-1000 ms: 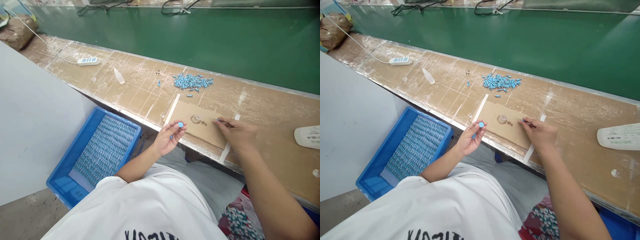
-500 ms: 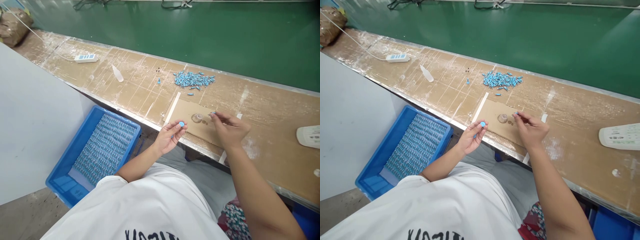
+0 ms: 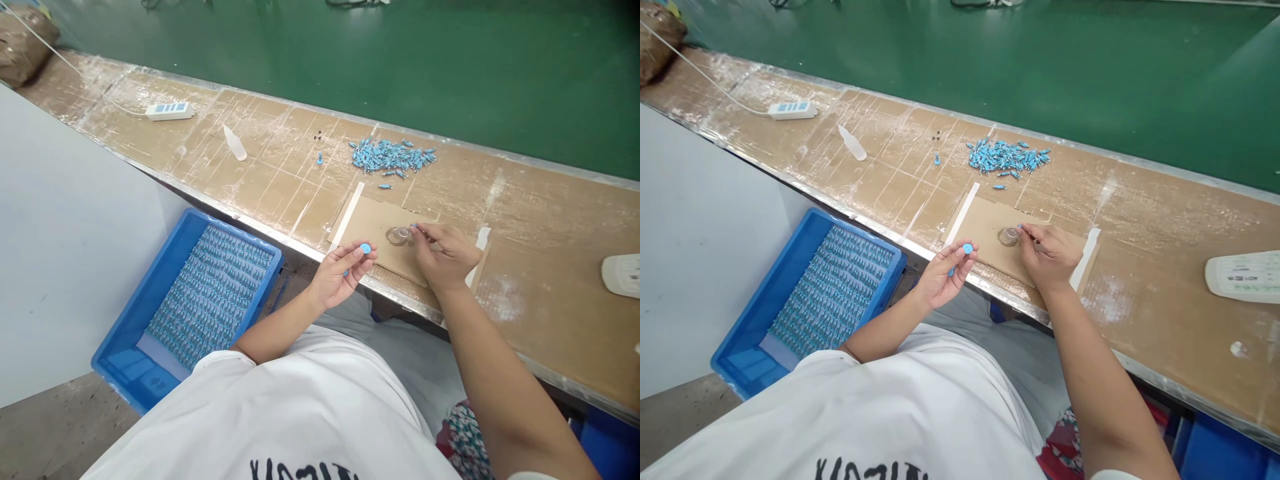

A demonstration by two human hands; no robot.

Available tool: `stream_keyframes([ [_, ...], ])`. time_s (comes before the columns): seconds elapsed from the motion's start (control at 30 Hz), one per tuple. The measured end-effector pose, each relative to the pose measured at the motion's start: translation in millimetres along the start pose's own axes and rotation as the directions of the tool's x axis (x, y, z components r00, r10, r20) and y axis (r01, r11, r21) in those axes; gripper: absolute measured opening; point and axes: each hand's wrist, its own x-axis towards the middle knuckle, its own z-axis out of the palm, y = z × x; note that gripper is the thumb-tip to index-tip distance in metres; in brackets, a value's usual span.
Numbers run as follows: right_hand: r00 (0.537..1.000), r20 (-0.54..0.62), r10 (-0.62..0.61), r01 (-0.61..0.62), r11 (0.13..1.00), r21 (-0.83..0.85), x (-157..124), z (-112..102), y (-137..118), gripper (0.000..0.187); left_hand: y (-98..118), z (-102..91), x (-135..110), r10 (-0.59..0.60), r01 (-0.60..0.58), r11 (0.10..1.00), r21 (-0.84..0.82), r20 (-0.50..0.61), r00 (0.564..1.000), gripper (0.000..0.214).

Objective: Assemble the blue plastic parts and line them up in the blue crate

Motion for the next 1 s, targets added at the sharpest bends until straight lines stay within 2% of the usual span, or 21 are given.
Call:
stream_keyframes([
  [0.1,0.991,-0.067,-0.120,0.123,0.991,0.045,1,4,4,0.009,-1,-0.1,0,-0.008,0.008,1.000,-0.004,-0.020,1.000,0.019],
  [0.2,0.986,-0.076,-0.146,0.151,0.986,0.069,0,4,7,0.006,-2,-0.4,1,-0.005,0.005,1.000,0.002,-0.019,1.000,0.020],
  [0.47,0.975,-0.224,-0.005,0.062,0.966,0.251,-1,3,3,0.022,-4,1.0,3,0.063,-0.065,0.997,0.030,0.063,0.996,0.014],
  [0.6,0.988,-0.145,0.045,-0.010,0.973,0.233,1,3,-1,0.017,-6,4.7,6,0.047,-0.048,0.998,0.034,0.026,0.999,0.014],
  [0.67,0.981,-0.130,0.142,-0.104,0.960,0.260,1,1,-7,0.017,-7,6.4,6,0.041,-0.041,0.999,0.029,0.022,0.999,0.014],
  [0.8,0.904,-0.172,0.391,-0.280,0.847,0.452,-2,-6,-41,0.018,-9,10.5,5,0.051,-0.052,0.998,0.023,0.049,0.997,0.012],
  [0.9,0.861,-0.205,0.465,-0.262,0.751,0.606,-5,-14,-80,0.017,-11,16.4,1,0.081,-0.085,0.995,0.046,0.080,0.993,0.014],
  [1.0,0.864,-0.188,0.466,-0.216,0.683,0.698,-9,-19,-114,0.017,-14,24.4,-4,0.109,-0.117,0.991,0.068,0.119,0.987,0.019],
])
